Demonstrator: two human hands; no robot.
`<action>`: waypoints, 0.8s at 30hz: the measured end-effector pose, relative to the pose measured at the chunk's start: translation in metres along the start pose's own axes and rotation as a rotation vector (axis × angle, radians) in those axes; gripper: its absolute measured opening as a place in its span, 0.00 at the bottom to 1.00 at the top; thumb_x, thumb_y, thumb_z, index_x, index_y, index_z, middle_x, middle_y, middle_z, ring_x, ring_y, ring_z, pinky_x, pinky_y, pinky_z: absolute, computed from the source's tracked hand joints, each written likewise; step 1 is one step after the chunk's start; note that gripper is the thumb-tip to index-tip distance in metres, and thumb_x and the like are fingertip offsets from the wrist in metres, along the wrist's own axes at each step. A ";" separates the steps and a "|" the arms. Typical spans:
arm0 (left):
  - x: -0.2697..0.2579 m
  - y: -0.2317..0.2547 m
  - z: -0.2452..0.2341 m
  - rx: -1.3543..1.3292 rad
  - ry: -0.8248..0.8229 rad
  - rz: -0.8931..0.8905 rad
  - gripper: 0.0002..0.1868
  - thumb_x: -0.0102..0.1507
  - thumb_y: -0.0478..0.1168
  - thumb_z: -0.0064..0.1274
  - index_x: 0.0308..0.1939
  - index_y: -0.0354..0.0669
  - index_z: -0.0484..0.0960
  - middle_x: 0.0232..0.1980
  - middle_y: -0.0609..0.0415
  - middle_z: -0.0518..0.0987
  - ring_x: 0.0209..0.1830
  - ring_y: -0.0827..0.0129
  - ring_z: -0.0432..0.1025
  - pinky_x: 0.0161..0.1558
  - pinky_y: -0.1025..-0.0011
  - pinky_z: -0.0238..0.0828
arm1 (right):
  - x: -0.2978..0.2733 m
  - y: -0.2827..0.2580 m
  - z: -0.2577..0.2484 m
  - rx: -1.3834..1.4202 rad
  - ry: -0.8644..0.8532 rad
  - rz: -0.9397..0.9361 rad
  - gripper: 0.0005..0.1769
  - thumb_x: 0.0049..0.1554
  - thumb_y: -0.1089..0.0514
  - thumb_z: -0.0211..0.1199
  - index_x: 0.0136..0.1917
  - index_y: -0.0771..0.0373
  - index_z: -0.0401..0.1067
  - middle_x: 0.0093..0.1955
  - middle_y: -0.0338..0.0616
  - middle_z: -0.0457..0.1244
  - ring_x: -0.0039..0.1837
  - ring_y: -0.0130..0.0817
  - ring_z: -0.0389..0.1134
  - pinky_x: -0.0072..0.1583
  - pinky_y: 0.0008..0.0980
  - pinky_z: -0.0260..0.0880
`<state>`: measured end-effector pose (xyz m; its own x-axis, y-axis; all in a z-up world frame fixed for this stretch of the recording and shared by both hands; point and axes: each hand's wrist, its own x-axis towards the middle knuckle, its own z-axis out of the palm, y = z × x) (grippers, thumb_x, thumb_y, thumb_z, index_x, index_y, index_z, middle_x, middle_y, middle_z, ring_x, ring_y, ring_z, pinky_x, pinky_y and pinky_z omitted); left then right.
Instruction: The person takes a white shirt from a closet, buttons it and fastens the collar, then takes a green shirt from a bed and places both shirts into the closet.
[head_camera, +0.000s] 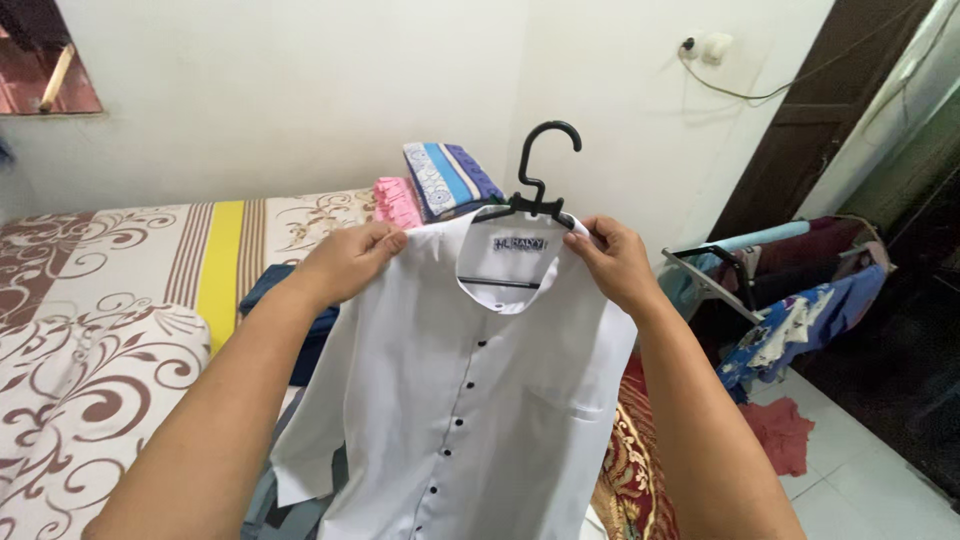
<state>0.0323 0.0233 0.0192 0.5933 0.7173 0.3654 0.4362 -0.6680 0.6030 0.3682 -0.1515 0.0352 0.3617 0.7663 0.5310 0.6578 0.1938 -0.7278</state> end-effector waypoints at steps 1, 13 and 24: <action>0.008 -0.001 0.010 -0.065 -0.005 0.013 0.33 0.66 0.65 0.41 0.53 0.41 0.84 0.48 0.42 0.85 0.52 0.53 0.77 0.54 0.60 0.71 | 0.000 0.006 -0.009 -0.005 0.005 0.010 0.12 0.61 0.53 0.66 0.49 0.65 0.76 0.34 0.29 0.58 0.37 0.19 0.54 0.38 0.24 0.54; 0.016 0.019 0.066 -0.239 0.130 -0.091 0.40 0.70 0.69 0.40 0.33 0.30 0.77 0.34 0.42 0.74 0.37 0.60 0.66 0.44 0.61 0.62 | -0.002 0.052 -0.097 0.035 0.049 0.056 0.13 0.62 0.54 0.65 0.53 0.66 0.77 0.38 0.33 0.62 0.41 0.21 0.57 0.42 0.24 0.57; -0.070 0.132 -0.015 -0.294 0.192 0.095 0.24 0.59 0.60 0.60 0.37 0.41 0.87 0.37 0.56 0.82 0.40 0.70 0.74 0.44 0.71 0.70 | -0.091 -0.013 -0.121 -0.038 0.126 0.032 0.11 0.63 0.54 0.64 0.52 0.64 0.76 0.39 0.32 0.65 0.41 0.19 0.61 0.44 0.22 0.62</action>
<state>0.0383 -0.1118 0.0836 0.4718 0.6976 0.5392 0.1558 -0.6679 0.7278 0.4064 -0.2979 0.0491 0.4614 0.6881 0.5600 0.6686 0.1452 -0.7293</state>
